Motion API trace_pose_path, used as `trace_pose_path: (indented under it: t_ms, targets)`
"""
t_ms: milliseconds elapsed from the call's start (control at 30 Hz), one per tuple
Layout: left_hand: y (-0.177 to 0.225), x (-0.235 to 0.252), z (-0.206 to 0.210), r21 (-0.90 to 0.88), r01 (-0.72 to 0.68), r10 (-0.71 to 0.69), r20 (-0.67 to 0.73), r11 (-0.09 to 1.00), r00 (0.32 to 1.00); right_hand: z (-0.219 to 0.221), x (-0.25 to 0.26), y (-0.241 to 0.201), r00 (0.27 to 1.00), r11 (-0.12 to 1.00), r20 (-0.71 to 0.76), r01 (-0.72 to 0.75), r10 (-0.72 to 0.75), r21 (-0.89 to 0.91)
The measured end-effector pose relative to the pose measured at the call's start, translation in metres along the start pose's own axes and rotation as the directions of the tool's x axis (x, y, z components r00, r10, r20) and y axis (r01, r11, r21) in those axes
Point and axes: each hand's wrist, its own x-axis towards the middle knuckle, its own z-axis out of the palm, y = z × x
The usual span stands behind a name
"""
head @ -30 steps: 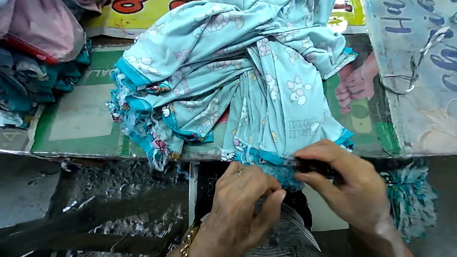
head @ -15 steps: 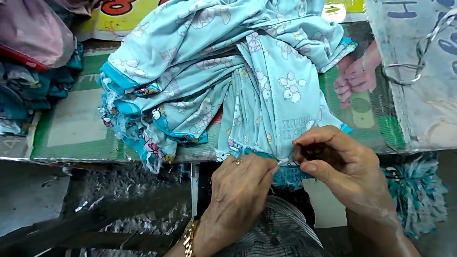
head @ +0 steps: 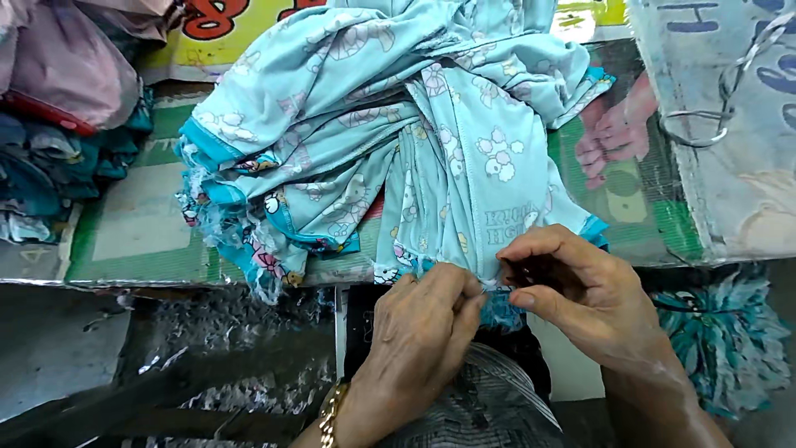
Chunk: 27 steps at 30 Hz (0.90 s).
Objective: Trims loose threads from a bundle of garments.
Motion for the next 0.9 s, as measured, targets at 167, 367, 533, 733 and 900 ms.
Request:
trace_pose_path:
  t_ms: [167, 367, 533, 733, 900]
  targets:
    - [-0.006, -0.011, -0.012, -0.263, 0.079, -0.055, 0.097, 0.962, 0.994, -0.008, -0.005, 0.000, 0.997, 0.994, 0.083, 0.010, -0.001, -0.108]
    - [-0.006, -0.015, -0.014, -0.623, 0.167, -0.116, 0.123, 0.764, 0.986, -0.004, -0.013, 0.000, 0.978, 0.827, 0.147, 0.207, -0.151, -0.523]
    - [0.004, -0.017, -0.008, -0.638, 0.111, -0.115, 0.035, 0.762, 0.993, 0.005, -0.016, 0.000, 0.974, 0.746, 0.096, 0.219, -0.205, -0.628]
    - [0.005, -0.018, -0.003, -0.597, 0.070, -0.099, -0.016, 0.799, 0.995, 0.011, -0.017, 0.002, 0.968, 0.734, 0.044, 0.218, -0.249, -0.643]
    - [0.003, -0.019, -0.003, -0.594, 0.076, -0.109, -0.020, 0.801, 0.994, 0.012, -0.019, 0.003, 0.966, 0.737, 0.037, 0.221, -0.257, -0.639]
